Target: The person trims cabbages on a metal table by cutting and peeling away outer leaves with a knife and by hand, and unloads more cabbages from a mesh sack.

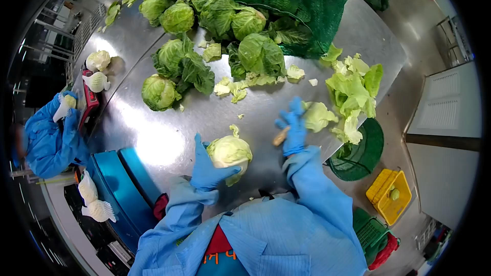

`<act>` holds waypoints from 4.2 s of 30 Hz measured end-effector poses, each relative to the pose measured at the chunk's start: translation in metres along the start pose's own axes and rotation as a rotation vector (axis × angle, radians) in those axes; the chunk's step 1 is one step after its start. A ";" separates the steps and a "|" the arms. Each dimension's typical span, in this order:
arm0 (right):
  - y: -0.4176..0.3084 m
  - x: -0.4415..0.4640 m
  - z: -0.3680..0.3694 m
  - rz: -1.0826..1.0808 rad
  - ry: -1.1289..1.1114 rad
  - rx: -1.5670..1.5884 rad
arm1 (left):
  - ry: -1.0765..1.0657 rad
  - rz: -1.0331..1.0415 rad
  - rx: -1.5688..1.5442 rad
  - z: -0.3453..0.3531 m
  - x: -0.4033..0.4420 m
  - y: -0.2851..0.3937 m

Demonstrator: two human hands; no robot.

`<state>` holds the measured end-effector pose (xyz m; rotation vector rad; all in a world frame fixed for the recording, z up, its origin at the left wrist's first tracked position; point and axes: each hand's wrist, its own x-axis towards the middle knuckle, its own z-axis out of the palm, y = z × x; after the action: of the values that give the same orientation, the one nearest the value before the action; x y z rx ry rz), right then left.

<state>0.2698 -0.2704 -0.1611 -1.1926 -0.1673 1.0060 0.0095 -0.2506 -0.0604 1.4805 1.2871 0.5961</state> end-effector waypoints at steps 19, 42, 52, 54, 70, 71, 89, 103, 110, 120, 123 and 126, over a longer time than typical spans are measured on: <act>-0.052 -0.091 0.006 -0.361 -0.563 -1.324 | -0.092 0.189 0.355 0.044 0.029 0.009; -0.049 -0.064 0.030 -0.327 -0.595 -1.511 | -0.123 -0.008 0.433 0.052 0.037 0.013; -0.049 -0.062 0.035 -0.421 -0.473 -1.385 | 0.014 0.159 0.387 0.056 0.036 0.024; -0.046 -0.061 0.030 -0.428 -0.498 -1.342 | 0.055 0.157 0.471 0.056 0.032 0.026; -0.056 -0.041 0.040 -0.580 -0.621 -1.216 | 0.038 0.150 0.503 0.055 0.026 0.026; -0.055 -0.043 0.043 -0.529 -0.617 -1.332 | 0.036 0.151 0.509 0.057 0.027 0.024; -0.033 -0.049 0.039 -0.255 -0.444 -1.051 | 0.217 0.339 0.625 0.059 0.015 0.040; -0.039 -0.039 0.041 0.102 -0.638 -1.029 | 0.115 0.310 0.485 0.042 0.002 0.020; -0.008 -0.037 0.036 0.261 -0.673 -0.827 | 0.189 0.392 0.594 0.041 0.003 0.019; -0.006 -0.063 0.044 -0.294 -0.455 -1.079 | 0.145 0.342 0.460 0.034 -0.002 0.016; 0.020 -0.041 -0.002 -0.229 -0.322 -1.041 | 0.154 0.340 0.342 0.027 -0.003 0.006; 0.000 -0.016 -0.047 -0.328 -0.173 -1.483 | 0.167 0.312 0.288 0.014 -0.007 -0.021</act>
<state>0.2884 -0.3149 -0.1742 -2.2672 -1.3709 0.5932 0.0109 -0.2647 -0.0822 1.9251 1.3196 0.7741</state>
